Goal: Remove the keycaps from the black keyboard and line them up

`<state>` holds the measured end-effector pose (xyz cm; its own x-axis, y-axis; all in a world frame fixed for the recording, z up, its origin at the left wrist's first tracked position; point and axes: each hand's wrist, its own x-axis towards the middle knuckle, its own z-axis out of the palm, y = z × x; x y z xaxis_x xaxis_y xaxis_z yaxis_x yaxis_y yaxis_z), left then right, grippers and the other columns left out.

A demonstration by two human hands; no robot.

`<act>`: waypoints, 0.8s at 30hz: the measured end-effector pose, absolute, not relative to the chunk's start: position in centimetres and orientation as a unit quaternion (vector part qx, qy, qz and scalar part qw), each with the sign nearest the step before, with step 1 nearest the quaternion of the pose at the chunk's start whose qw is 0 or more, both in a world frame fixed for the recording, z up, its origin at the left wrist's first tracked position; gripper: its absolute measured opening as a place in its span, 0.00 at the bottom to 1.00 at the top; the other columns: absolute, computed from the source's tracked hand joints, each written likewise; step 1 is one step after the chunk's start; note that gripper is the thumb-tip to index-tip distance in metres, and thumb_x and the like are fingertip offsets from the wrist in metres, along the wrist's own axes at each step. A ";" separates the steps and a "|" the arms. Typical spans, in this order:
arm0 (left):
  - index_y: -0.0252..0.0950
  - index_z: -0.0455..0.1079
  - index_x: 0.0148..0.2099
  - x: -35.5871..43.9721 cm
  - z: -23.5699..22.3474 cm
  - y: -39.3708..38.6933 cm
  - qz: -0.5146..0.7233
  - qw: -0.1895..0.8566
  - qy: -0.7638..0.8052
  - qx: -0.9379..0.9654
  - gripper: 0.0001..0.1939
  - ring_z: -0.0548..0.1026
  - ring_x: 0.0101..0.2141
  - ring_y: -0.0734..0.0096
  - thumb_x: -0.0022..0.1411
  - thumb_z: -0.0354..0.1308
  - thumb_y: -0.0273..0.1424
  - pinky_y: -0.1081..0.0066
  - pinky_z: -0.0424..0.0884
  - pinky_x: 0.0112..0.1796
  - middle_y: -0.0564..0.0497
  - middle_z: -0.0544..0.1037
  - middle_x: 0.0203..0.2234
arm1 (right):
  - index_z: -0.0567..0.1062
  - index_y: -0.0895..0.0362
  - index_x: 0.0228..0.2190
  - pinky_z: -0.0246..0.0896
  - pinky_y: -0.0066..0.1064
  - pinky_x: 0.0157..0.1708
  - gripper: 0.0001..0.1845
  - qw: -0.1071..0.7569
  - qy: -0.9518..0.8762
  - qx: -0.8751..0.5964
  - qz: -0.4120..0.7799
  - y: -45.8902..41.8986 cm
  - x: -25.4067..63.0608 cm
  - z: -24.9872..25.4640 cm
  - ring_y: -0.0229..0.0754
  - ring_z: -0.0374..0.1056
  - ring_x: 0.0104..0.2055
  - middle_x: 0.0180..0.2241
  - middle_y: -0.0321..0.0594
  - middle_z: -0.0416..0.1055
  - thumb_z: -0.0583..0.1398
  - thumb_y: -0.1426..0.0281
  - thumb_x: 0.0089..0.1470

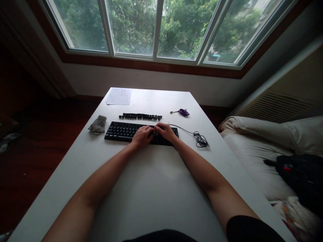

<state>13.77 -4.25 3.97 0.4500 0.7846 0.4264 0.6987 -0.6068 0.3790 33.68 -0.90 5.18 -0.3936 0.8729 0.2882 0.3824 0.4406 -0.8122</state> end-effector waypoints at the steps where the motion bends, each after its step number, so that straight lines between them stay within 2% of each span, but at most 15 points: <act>1: 0.41 0.71 0.50 13.8 3.9 -4.2 0.290 0.074 0.438 0.848 0.13 0.72 0.45 0.58 0.63 0.58 0.29 0.57 0.68 0.50 0.47 0.75 0.43 | 0.75 0.56 0.30 0.59 0.29 0.31 0.17 0.367 -0.766 -0.410 0.333 -0.9 33.7 5.2 0.38 0.65 0.26 0.21 0.34 0.71 0.58 0.56 0.60; 16: 0.41 0.70 0.51 13.8 3.9 -4.2 0.290 0.076 0.436 0.848 0.14 0.72 0.46 0.57 0.63 0.58 0.30 0.56 0.68 0.50 0.47 0.75 0.44 | 0.76 0.56 0.30 0.59 0.29 0.31 0.17 0.373 -0.762 -0.412 0.333 -0.8 33.7 5.1 0.38 0.65 0.26 0.21 0.33 0.70 0.58 0.56 0.59; 24: 0.40 0.70 0.50 13.7 4.2 -4.3 0.284 0.067 0.434 0.852 0.12 0.72 0.45 0.58 0.63 0.58 0.30 0.58 0.68 0.49 0.47 0.75 0.43 | 0.76 0.56 0.35 0.61 0.29 0.31 0.15 0.387 -0.754 -0.393 0.357 -0.8 33.6 5.0 0.38 0.67 0.26 0.24 0.34 0.72 0.58 0.56 0.59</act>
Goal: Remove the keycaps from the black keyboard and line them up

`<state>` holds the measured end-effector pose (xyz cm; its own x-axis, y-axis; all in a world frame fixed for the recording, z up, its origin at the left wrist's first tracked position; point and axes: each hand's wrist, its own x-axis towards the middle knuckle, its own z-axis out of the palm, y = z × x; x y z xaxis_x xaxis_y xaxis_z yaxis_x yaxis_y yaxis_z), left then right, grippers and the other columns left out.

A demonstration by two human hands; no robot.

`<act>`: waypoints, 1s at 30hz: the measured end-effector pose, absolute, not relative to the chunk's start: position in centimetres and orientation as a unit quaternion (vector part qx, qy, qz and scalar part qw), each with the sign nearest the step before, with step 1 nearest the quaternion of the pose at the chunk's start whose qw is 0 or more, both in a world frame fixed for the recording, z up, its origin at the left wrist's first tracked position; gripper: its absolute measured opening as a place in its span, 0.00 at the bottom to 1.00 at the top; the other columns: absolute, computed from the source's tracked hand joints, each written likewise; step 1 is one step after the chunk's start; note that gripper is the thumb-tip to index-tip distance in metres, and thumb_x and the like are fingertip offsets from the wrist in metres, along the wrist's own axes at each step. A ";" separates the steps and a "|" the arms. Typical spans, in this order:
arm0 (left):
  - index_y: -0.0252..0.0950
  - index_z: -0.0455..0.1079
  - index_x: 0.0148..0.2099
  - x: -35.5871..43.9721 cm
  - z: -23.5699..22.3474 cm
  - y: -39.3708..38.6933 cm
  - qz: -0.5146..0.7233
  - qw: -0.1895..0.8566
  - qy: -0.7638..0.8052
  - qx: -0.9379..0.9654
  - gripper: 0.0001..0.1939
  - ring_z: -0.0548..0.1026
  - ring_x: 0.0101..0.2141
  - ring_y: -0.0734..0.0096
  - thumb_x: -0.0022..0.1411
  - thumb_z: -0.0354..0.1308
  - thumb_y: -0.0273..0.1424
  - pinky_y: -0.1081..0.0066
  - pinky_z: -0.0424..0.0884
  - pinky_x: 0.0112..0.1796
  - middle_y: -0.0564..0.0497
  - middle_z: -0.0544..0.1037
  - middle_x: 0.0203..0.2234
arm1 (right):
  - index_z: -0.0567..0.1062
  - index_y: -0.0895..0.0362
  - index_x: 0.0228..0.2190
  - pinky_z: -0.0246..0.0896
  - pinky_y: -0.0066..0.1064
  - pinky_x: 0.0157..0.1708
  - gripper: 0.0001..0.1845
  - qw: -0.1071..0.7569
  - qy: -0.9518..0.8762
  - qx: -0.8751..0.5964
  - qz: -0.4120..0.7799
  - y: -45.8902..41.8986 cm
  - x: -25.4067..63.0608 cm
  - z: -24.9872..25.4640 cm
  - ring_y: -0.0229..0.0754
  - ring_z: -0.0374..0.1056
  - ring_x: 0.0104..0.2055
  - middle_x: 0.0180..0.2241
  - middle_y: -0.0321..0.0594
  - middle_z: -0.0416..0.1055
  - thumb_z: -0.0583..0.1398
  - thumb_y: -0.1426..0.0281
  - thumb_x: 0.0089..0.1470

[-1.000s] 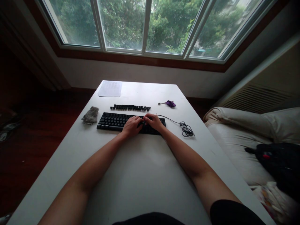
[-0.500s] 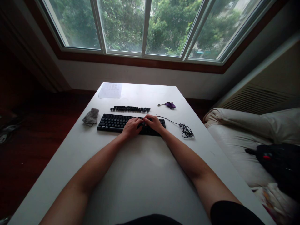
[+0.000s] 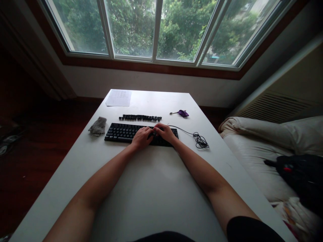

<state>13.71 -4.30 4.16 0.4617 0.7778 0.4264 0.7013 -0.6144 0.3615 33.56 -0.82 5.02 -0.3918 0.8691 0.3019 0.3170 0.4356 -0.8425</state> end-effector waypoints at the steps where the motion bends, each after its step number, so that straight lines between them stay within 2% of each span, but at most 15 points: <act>1: 0.40 0.70 0.49 13.7 4.2 -4.3 0.283 0.067 0.434 0.853 0.12 0.72 0.45 0.58 0.63 0.58 0.30 0.58 0.68 0.49 0.47 0.75 0.43 | 0.76 0.56 0.35 0.61 0.29 0.31 0.15 0.388 -0.752 -0.392 0.360 -0.8 33.5 5.0 0.37 0.67 0.25 0.25 0.34 0.73 0.58 0.56 0.59; 30: 0.39 0.69 0.50 13.7 3.9 -4.2 0.282 0.059 0.432 0.855 0.13 0.72 0.45 0.58 0.63 0.58 0.31 0.58 0.68 0.49 0.47 0.75 0.43 | 0.76 0.56 0.34 0.61 0.29 0.32 0.15 0.384 -0.762 -0.390 0.346 -0.9 33.6 5.0 0.38 0.66 0.26 0.22 0.33 0.71 0.58 0.58 0.60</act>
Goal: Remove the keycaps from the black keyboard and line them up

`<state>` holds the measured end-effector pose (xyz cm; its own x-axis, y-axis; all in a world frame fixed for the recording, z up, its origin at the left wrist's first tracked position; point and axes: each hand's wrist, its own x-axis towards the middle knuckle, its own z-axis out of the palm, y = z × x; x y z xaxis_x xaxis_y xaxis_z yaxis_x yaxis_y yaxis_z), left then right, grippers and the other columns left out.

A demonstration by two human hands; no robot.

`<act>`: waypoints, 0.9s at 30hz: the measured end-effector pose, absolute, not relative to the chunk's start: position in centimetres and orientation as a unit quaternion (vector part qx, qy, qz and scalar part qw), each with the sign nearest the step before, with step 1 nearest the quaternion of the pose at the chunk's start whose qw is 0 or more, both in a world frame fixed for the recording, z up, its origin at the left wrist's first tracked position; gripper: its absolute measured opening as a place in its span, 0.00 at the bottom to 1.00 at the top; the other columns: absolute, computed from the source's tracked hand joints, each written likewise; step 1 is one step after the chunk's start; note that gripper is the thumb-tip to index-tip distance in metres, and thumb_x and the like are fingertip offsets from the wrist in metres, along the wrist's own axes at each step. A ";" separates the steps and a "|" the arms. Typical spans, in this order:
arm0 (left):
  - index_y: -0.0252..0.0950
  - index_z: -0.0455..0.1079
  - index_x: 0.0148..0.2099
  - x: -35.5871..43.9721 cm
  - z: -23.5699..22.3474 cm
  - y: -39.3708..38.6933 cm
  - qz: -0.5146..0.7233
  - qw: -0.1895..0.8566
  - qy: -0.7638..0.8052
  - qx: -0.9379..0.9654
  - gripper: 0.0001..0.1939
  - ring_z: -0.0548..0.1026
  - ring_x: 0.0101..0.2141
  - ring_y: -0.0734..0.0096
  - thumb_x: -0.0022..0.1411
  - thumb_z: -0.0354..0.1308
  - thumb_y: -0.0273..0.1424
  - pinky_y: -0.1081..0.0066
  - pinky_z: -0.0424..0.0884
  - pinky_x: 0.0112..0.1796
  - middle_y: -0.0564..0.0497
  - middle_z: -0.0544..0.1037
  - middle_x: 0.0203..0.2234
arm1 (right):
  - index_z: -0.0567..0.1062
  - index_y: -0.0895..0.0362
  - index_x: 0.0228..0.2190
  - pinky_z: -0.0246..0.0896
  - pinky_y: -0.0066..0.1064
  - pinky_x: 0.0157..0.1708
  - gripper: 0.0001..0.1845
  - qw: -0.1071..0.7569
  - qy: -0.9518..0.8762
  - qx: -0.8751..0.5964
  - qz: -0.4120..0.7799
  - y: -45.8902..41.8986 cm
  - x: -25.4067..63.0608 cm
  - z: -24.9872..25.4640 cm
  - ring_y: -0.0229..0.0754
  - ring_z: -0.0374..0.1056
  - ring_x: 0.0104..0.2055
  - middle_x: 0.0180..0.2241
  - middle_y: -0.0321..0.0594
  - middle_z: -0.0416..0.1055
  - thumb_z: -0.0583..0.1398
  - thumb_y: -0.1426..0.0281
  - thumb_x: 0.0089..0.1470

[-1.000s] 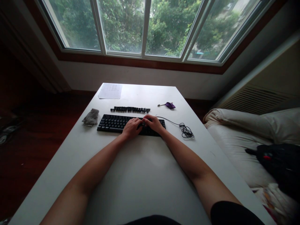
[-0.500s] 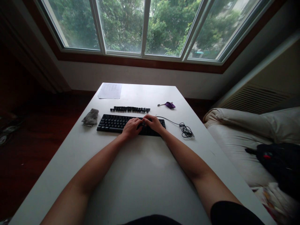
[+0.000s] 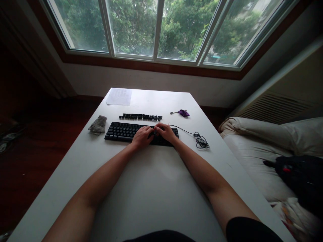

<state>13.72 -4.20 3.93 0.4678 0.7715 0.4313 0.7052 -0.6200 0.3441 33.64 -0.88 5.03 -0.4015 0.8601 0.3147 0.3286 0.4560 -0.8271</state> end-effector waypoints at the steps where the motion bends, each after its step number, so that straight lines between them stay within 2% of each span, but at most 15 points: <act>1: 0.39 0.69 0.50 13.7 3.9 -4.2 0.282 0.059 0.432 0.855 0.13 0.72 0.45 0.58 0.63 0.58 0.31 0.58 0.68 0.49 0.47 0.75 0.43 | 0.76 0.56 0.34 0.61 0.29 0.32 0.14 0.385 -0.762 -0.389 0.346 -0.9 33.6 5.0 0.38 0.66 0.26 0.22 0.33 0.70 0.58 0.58 0.60; 27: 0.41 0.70 0.50 13.8 4.2 -4.3 0.278 0.068 0.440 0.851 0.13 0.72 0.45 0.58 0.64 0.58 0.31 0.57 0.68 0.49 0.47 0.74 0.43 | 0.76 0.56 0.34 0.62 0.30 0.32 0.16 0.382 -0.753 -0.404 0.353 -1.0 33.5 5.2 0.38 0.66 0.25 0.22 0.33 0.71 0.58 0.56 0.59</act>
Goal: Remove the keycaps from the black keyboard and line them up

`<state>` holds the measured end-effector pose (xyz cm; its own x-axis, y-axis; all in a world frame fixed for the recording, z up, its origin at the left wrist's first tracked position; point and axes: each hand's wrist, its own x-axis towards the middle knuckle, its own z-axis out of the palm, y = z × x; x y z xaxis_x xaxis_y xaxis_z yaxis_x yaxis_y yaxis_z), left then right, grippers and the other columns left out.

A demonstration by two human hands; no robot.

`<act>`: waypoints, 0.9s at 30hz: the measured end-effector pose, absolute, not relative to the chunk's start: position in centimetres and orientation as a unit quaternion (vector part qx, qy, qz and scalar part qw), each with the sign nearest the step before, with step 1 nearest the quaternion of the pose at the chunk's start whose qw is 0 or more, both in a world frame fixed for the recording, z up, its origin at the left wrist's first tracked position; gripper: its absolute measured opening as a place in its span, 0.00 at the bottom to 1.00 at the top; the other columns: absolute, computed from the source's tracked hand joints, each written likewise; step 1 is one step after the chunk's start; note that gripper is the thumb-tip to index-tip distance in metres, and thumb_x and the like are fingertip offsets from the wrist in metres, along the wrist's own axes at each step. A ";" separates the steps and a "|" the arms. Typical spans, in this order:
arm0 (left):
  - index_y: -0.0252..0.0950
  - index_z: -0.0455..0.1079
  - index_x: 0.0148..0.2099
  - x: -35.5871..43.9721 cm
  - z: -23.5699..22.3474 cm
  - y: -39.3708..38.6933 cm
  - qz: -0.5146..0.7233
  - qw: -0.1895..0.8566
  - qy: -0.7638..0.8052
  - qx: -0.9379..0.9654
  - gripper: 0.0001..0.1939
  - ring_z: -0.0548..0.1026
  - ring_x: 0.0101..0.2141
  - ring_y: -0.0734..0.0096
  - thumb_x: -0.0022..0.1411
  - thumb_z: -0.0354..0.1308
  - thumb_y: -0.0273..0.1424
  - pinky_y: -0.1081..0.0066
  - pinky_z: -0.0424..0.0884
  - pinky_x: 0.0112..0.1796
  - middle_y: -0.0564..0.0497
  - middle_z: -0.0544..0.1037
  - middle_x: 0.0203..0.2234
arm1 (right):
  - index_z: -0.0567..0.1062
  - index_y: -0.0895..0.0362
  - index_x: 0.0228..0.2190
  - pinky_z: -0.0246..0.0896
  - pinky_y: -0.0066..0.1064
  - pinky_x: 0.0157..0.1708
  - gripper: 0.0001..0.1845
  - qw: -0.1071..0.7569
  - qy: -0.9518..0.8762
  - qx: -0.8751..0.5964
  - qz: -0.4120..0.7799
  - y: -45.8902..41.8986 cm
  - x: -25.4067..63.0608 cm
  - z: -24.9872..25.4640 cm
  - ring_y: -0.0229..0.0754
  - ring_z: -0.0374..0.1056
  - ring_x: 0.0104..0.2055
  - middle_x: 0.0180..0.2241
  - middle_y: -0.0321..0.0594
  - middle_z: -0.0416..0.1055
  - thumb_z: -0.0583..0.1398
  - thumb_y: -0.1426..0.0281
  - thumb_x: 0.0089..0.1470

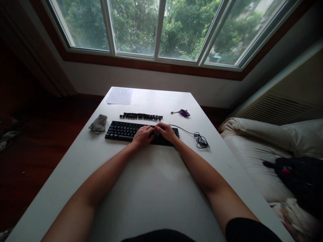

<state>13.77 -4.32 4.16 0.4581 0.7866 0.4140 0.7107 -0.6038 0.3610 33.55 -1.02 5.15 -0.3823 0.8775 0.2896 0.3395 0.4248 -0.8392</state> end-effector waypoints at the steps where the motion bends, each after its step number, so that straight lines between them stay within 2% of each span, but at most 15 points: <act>1: 0.41 0.70 0.51 13.8 4.2 -4.3 0.278 0.068 0.440 0.851 0.13 0.72 0.45 0.58 0.64 0.57 0.31 0.57 0.68 0.49 0.47 0.74 0.43 | 0.76 0.56 0.34 0.62 0.30 0.32 0.16 0.381 -0.752 -0.404 0.354 -1.0 33.6 5.1 0.38 0.67 0.25 0.22 0.34 0.71 0.58 0.56 0.59; 27: 0.41 0.70 0.51 13.8 4.1 -4.3 0.275 0.061 0.439 0.853 0.13 0.72 0.46 0.57 0.63 0.57 0.31 0.57 0.68 0.49 0.46 0.74 0.43 | 0.77 0.55 0.34 0.62 0.30 0.31 0.17 0.378 -0.751 -0.412 0.350 -1.0 33.6 4.9 0.39 0.66 0.25 0.21 0.33 0.71 0.58 0.55 0.59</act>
<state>13.82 -4.30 4.11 0.4634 0.7823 0.4163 0.7152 -0.6075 0.3455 33.56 -0.96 4.87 -0.3733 0.8844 0.2802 0.3551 0.4153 -0.8375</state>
